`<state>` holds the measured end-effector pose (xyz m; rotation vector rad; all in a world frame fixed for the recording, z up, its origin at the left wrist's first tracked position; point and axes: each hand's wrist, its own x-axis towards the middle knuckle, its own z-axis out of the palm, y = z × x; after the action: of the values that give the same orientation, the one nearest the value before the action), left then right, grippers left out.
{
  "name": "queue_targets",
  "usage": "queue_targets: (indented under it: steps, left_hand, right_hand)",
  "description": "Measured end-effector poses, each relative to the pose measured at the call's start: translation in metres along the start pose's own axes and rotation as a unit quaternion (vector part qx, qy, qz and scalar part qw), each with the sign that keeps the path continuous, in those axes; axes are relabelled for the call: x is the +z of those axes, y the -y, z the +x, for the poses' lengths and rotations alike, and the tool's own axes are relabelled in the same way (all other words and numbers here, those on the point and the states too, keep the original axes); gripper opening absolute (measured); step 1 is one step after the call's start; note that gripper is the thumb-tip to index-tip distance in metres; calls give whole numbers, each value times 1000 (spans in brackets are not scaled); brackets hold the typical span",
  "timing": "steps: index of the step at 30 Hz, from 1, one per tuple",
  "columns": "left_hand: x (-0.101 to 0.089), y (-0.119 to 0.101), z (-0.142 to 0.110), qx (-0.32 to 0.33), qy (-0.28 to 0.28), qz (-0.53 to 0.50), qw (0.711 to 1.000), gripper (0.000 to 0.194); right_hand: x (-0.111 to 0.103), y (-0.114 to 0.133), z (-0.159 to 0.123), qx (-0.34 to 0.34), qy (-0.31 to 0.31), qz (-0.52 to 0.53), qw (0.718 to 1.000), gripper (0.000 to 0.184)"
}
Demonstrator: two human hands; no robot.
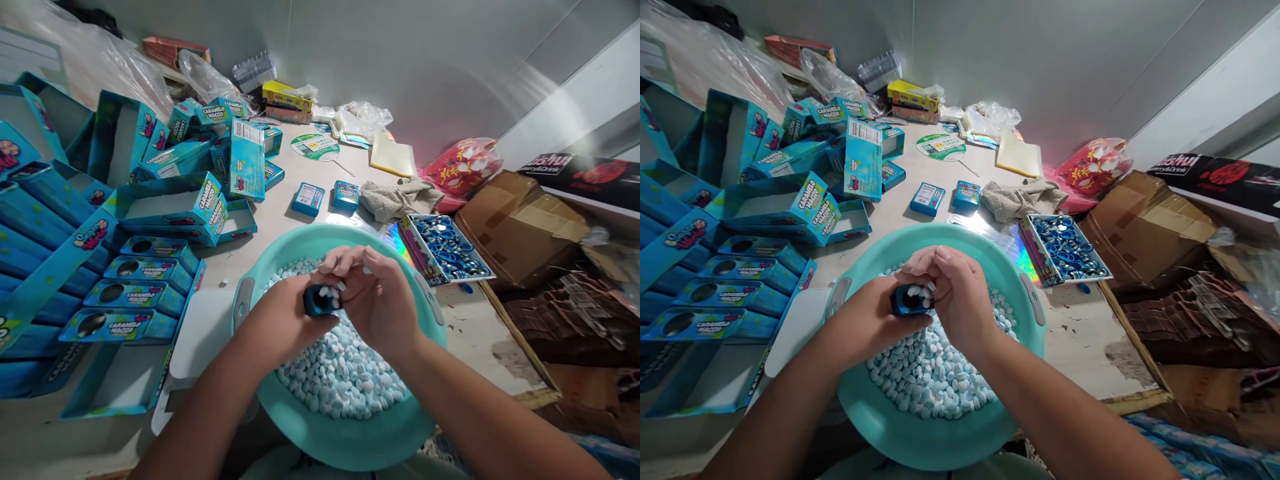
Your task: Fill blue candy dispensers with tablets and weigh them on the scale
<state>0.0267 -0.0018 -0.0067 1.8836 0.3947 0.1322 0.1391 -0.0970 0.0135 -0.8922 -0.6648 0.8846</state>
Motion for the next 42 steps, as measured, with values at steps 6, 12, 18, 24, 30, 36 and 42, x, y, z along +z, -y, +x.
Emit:
queue_targets:
  steps: [6,12,18,24,30,36,42]
  left_hand:
    - [2,0,3,22,-43,47,998,28]
    - [2,-2,1,-11,-36,76,996,30]
    - [4,2,-1,-27,-55,37,997,35]
    - [5,1,1,-47,-100,13,994,49]
    - [7,2,3,-22,-114,14,993,51]
    - [6,-1,3,-15,-99,11,995,51]
    - [3,-5,1,-7,-75,4,997,43]
  right_hand:
    - [2,3,3,12,70,-39,997,35]
    - [0,13,-2,7,139,-140,980,53]
    - [-2,20,-9,23,185,-224,957,64]
    - [-25,22,-5,-105,12,-510,854,24]
    - [-31,21,-7,-65,45,-639,765,19]
    - [-21,15,-11,-70,56,-635,768,21]
    - [-18,10,-11,-99,66,-580,806,17]
